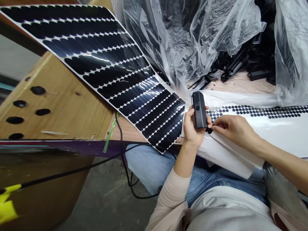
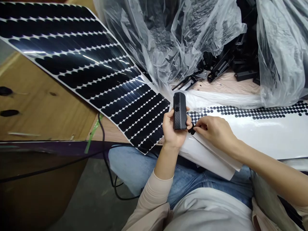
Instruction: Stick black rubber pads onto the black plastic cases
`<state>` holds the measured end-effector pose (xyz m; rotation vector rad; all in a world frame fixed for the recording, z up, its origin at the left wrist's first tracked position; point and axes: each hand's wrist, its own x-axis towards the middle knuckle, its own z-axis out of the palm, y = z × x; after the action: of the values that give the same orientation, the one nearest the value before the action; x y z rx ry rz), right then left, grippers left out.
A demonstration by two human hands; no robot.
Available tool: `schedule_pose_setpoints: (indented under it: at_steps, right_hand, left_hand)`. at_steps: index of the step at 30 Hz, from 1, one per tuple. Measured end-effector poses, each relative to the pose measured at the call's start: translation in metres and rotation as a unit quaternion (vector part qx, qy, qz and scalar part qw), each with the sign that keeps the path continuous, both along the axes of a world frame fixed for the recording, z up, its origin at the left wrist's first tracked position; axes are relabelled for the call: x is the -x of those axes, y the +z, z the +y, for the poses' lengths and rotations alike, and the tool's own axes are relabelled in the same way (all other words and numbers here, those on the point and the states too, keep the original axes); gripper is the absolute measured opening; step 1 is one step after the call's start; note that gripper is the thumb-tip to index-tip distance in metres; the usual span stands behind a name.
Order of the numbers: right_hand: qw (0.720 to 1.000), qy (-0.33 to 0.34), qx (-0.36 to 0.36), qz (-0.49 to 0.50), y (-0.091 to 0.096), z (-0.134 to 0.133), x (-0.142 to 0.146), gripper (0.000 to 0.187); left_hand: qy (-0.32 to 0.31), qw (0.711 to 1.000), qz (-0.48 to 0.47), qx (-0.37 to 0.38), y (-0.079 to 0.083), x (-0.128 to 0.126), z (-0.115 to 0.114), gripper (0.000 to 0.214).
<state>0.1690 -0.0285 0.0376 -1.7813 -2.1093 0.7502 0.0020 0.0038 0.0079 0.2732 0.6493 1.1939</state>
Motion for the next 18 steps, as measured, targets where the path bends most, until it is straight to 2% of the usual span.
schedule_pose_setpoints:
  at_steps: [3, 5, 6, 7, 9, 11, 13, 18]
  right_hand:
    - [0.989, 0.104, -0.079, 0.071, 0.003, -0.010, -0.003, 0.014]
    - [0.965, 0.194, -0.113, 0.133, 0.014, -0.013, -0.007, 0.014]
    - [0.955, 0.215, -0.117, 0.166, 0.022, -0.013, -0.010, 0.012]
    - [0.950, 0.212, -0.112, 0.198, 0.030, -0.011, -0.014, 0.009]
    - [0.956, 0.133, -0.088, 0.247, 0.046, -0.003, -0.023, 0.003]
    - [0.961, 0.021, -0.061, 0.268, 0.055, 0.011, -0.033, 0.011]
    - [0.958, -0.048, -0.035, 0.281, 0.058, 0.024, -0.040, 0.023]
    - [0.951, -0.057, 0.042, 0.302, 0.054, 0.039, -0.041, 0.039]
  left_hand:
    - [-0.010, 1.000, 0.013, 0.004, 0.000, -0.002, -0.002, 0.024]
    - [-0.020, 0.999, 0.028, 0.000, -0.001, -0.002, -0.003, 0.027]
    - [-0.029, 0.999, 0.035, -0.009, -0.002, -0.003, -0.004, 0.029]
    - [-0.041, 0.998, 0.042, -0.024, -0.003, -0.003, -0.004, 0.031]
    - [-0.073, 0.994, 0.054, -0.063, -0.005, -0.003, -0.006, 0.036]
    - [-0.106, 0.987, 0.060, -0.101, -0.008, -0.003, -0.007, 0.039]
    - [-0.138, 0.981, 0.065, -0.121, -0.010, -0.003, -0.008, 0.041]
    - [-0.168, 0.975, 0.075, -0.124, -0.011, -0.002, -0.010, 0.043]
